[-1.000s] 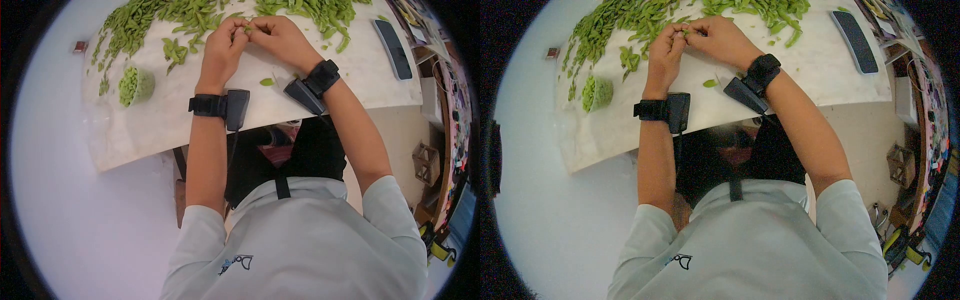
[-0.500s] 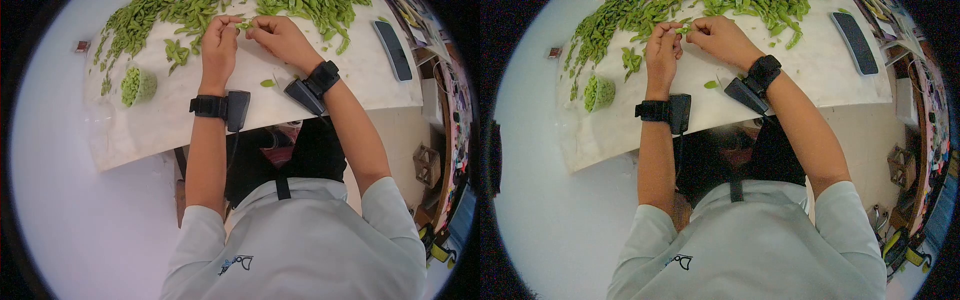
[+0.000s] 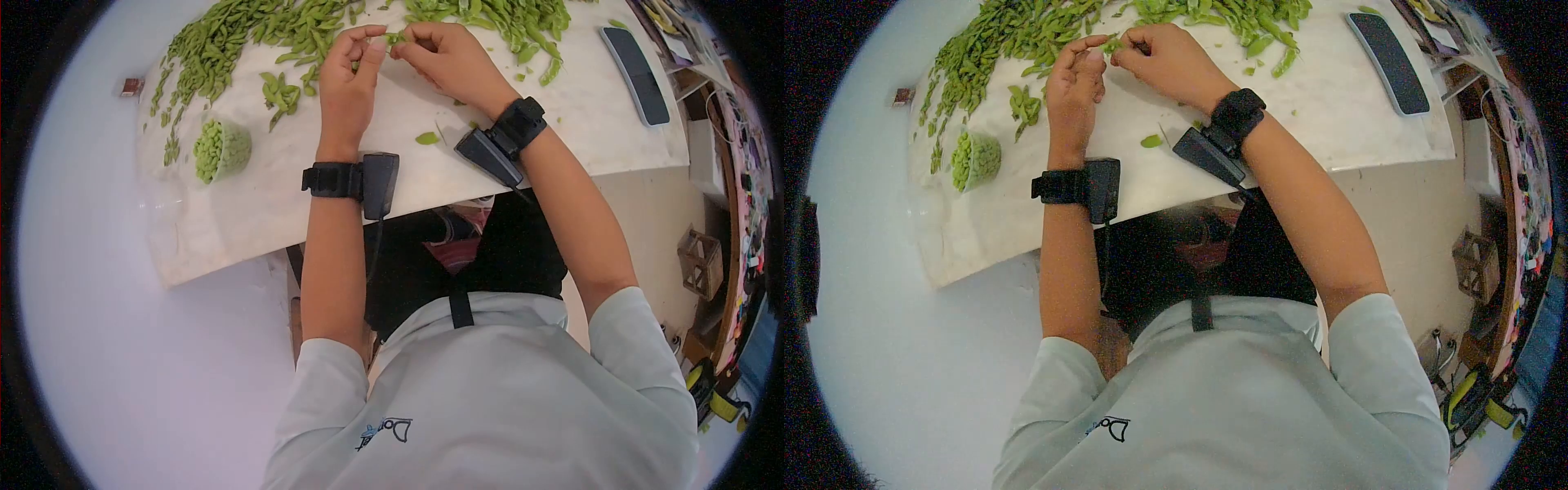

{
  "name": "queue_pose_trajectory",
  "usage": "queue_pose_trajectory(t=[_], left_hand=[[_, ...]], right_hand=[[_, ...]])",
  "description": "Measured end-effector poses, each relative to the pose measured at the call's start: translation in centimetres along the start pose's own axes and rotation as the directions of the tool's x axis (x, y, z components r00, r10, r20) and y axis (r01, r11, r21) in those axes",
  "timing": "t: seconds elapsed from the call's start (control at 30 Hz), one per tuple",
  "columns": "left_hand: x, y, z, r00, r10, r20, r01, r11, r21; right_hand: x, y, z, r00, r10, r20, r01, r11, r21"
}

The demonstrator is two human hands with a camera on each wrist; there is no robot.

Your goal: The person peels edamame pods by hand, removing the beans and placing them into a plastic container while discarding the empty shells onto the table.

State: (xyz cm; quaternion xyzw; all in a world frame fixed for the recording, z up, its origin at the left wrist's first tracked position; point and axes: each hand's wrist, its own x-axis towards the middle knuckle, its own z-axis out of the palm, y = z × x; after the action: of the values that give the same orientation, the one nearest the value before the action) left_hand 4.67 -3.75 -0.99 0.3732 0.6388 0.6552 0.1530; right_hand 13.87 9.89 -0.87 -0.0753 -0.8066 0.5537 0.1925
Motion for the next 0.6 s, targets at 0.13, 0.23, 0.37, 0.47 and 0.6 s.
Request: queue_pose_trajectory(t=[0.13,0.23,0.37,0.47,0.6], left_hand=[[0.1,-0.4,0.1,0.999,0.050,-0.017,-0.048,0.995,0.089],[0.0,-0.2,0.0,0.999,0.000,-0.032,0.002,0.999,0.040],[-0.1,0.0,0.2,0.992,-0.101,-0.079,0.088,0.984,-0.153],[-0.2,0.0,0.0,0.984,-0.101,-0.143,0.067,0.972,-0.224],[-0.3,-0.1,-0.7,0.992,-0.117,-0.041,0.113,0.990,-0.081]], right_hand=[[0.0,0.2,0.2,0.996,-0.083,-0.045,0.081,0.996,-0.043],[0.3,0.5,0.1,0.996,-0.081,-0.041,0.078,0.995,-0.061],[-0.1,-0.1,0.0,0.997,-0.014,-0.076,0.012,1.000,-0.022],[0.3,0.3,0.0,0.980,-0.063,-0.191,0.042,0.993,-0.110],[0.6,-0.8,-1.1,0.859,0.115,-0.499,0.002,0.973,0.229]])
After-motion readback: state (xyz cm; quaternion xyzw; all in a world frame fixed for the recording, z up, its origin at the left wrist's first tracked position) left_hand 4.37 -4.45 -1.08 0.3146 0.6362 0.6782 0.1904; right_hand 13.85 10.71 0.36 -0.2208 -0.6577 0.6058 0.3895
